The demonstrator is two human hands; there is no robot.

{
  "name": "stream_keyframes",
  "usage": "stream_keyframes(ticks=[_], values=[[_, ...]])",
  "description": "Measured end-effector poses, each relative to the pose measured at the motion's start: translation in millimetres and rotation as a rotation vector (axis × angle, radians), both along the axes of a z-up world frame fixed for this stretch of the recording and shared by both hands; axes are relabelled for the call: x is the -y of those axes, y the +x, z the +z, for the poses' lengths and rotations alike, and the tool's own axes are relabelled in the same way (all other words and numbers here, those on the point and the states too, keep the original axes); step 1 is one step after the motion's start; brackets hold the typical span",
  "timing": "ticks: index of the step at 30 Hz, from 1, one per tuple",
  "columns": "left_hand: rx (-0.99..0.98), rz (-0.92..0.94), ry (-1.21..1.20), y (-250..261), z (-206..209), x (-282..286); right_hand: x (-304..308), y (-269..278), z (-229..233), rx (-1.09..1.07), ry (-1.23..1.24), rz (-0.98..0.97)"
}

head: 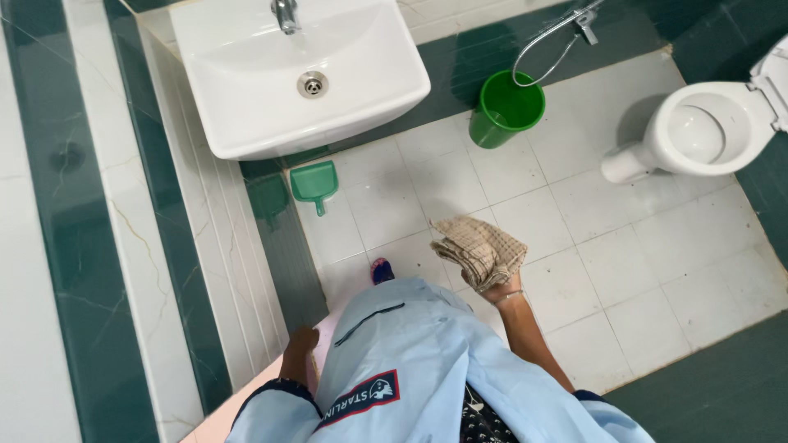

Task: The person cleans the surface and faucet of a white ceramic sink using a small cloth by hand.

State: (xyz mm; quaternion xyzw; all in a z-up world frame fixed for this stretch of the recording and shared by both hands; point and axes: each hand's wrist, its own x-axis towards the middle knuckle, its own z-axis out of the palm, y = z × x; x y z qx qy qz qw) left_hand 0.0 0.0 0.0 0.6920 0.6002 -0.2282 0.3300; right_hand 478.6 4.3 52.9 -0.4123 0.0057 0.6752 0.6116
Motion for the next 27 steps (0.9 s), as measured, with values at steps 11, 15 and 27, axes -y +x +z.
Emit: stream_keyframes(ticks=[11, 15, 27], values=[[0.708, 0.561, 0.303, 130, 106, -213, -371, 10, 177, 0.640, 0.472, 0.369], [0.598, 0.731, 0.431, 156, 186, -231, -456, -49, 180, 2.016, 0.638, 1.020], [0.648, 0.708, 0.714, 181, 224, -338, -573, -104, 51, 2.148, 0.986, 1.668]])
